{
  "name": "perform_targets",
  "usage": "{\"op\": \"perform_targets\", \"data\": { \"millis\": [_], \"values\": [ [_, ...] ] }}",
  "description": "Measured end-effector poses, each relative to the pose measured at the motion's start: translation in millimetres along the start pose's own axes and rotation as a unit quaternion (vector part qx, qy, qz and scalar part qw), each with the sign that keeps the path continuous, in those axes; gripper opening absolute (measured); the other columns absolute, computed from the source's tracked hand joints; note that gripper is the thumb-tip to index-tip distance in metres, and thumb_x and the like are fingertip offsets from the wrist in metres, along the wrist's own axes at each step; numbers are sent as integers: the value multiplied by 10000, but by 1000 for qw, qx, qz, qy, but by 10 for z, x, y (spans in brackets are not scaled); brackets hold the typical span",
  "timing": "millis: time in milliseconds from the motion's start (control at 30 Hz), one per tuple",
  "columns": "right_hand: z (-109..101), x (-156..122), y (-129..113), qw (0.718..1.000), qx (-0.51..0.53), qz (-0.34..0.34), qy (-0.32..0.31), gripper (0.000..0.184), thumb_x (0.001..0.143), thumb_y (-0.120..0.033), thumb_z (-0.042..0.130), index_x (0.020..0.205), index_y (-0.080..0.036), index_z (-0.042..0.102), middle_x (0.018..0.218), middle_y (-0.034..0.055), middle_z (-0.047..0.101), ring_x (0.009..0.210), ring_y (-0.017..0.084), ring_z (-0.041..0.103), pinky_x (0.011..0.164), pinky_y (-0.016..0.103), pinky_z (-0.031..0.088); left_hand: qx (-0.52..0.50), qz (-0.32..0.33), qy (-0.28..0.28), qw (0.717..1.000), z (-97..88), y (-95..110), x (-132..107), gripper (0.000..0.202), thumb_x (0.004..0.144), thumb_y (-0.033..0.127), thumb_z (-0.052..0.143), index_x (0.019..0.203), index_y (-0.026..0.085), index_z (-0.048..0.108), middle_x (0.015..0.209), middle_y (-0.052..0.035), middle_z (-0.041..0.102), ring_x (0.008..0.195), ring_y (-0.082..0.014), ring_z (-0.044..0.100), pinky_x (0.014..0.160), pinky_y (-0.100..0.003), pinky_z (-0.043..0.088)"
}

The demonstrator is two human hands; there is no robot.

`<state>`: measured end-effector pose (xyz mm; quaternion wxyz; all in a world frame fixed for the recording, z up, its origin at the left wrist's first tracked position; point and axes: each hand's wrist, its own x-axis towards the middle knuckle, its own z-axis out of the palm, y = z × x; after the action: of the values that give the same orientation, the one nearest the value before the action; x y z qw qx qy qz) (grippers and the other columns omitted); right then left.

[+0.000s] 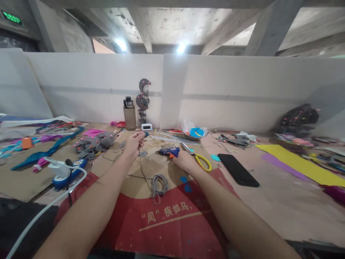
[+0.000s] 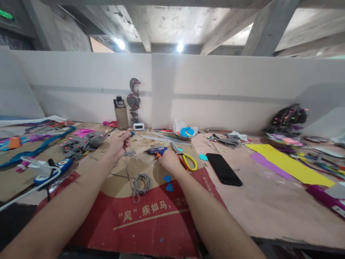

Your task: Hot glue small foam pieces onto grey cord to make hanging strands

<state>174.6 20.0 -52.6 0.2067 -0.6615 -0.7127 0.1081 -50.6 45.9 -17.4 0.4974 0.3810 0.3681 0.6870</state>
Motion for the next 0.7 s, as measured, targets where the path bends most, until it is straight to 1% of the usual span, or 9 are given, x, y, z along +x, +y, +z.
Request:
{"op": "perform_targets", "data": {
  "millis": [100,167,233,300,367,433,533,600,700],
  "values": [
    [-88,-19,-38,996,88,-11,22,269,748,-272,515,960,-134,609,809,104,663,712,198,622,597,277,435,14,-6,-8,1000,1,-37,-3,322,503,283,814,721,131,634,512,68,463,420,-23,340,371,-150,258],
    [-142,-67,-82,981,181,-15,70,312,752,-258,486,1029,-139,564,859,96,659,769,203,621,633,283,456,26,-10,-6,1000,14,-55,-16,330,498,285,817,726,128,636,517,68,464,423,-22,336,372,-148,258],
    [-191,-140,-152,953,281,-38,108,332,741,-229,478,1061,-153,524,888,82,652,783,200,614,652,293,475,34,-13,-3,999,37,-65,-39,338,494,289,819,726,126,635,526,66,470,426,-21,337,373,-145,261],
    [-228,-227,-238,915,376,-85,116,339,758,-224,466,1094,-174,483,946,73,639,753,177,611,647,295,496,37,-16,-4,999,65,-70,-69,337,496,300,820,709,124,628,532,64,469,431,-20,343,375,-144,267],
    [-249,-311,-315,875,453,-148,86,345,794,-245,469,1136,-206,447,1068,72,612,737,151,612,618,286,513,37,-16,-9,999,94,-69,-100,330,504,314,816,685,121,617,528,64,458,437,-23,353,380,-145,278],
    [-253,-375,-360,856,478,-187,60,312,815,-253,474,1124,-226,448,1087,61,606,695,130,596,585,274,512,32,-13,-15,999,118,-65,-124,324,514,322,810,668,120,609,523,63,450,440,-27,358,380,-147,284],
    [-245,-418,-367,876,435,-197,64,236,831,-253,477,1065,-227,480,983,40,620,645,121,556,581,272,495,21,-9,-18,1000,142,-53,-142,311,518,311,804,653,125,594,519,62,448,434,-29,354,373,-152,276],
    [-241,-422,-354,896,392,-197,75,212,836,-249,477,1045,-222,495,953,39,615,669,131,553,618,287,491,17,-12,-12,1000,149,-44,-144,301,522,297,799,658,130,590,518,63,451,427,-29,353,373,-153,280],
    [-247,-425,-348,912,352,-193,83,195,839,-236,468,1028,-209,507,962,53,614,740,158,568,698,322,487,15,-18,-2,1000,158,-29,-151,284,532,280,790,675,135,591,521,62,462,422,-27,359,378,-149,283]
  ]
}}
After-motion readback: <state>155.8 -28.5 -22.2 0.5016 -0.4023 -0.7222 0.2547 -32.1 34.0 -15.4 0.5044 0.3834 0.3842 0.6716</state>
